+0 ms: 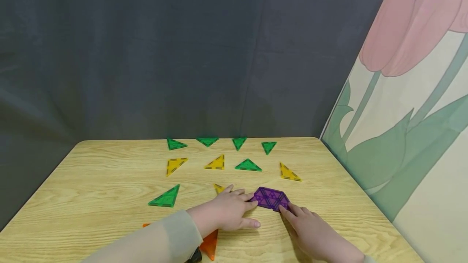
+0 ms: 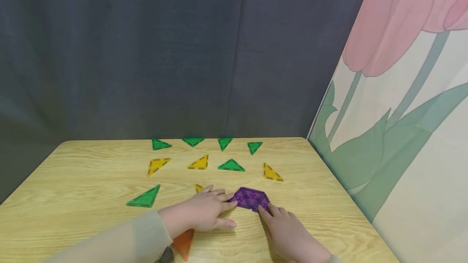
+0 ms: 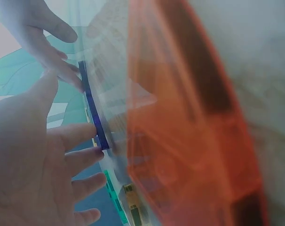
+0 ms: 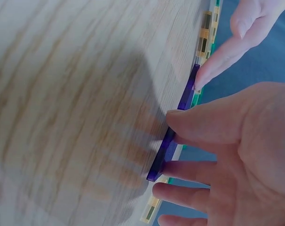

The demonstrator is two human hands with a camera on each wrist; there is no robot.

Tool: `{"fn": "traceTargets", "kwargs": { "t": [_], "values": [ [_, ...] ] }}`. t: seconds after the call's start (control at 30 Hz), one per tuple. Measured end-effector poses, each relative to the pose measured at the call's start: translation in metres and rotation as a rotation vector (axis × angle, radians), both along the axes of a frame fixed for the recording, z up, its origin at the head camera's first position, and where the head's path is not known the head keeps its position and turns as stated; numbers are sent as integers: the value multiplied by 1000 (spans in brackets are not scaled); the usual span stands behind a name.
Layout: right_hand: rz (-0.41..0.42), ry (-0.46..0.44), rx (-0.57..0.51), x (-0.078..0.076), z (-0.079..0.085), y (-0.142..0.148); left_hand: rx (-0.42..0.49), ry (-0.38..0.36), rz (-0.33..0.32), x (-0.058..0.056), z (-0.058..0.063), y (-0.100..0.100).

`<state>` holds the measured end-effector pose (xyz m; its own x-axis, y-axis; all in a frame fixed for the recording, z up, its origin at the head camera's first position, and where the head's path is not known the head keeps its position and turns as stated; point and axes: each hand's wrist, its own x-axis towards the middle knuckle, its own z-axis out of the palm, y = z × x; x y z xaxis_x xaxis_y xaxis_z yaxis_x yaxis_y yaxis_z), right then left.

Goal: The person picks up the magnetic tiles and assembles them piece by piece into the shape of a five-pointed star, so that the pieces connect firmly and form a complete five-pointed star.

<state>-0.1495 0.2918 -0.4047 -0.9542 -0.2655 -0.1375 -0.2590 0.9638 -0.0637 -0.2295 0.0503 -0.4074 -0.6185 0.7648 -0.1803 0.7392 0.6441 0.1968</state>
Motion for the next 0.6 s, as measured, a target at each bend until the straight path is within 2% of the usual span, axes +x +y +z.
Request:
{"fn": "traceTargets", "kwargs": {
  "t": [0.2, 0.27, 0.33, 0.4, 0.5, 0.6],
  "values": [
    [4, 4, -9, 0, 2, 1, 30, -63, -28, 0, 4, -8],
    [9, 5, -16, 0, 3, 1, 51, -84, -31, 1, 11, -15],
    [16, 6, -28, 0, 3, 2, 63, -74, -29, 5, 21, -24],
    [22, 5, -40, 0, 3, 3, 68, -43, -26, 12, 34, -35],
    [36, 5, -60, -1, 1, 5, 37, 7, -40, 31, 52, -53],
    [46, 6, -67, -2, 0, 7, -1, 29, -75, 54, 55, -69]
  ]
}}
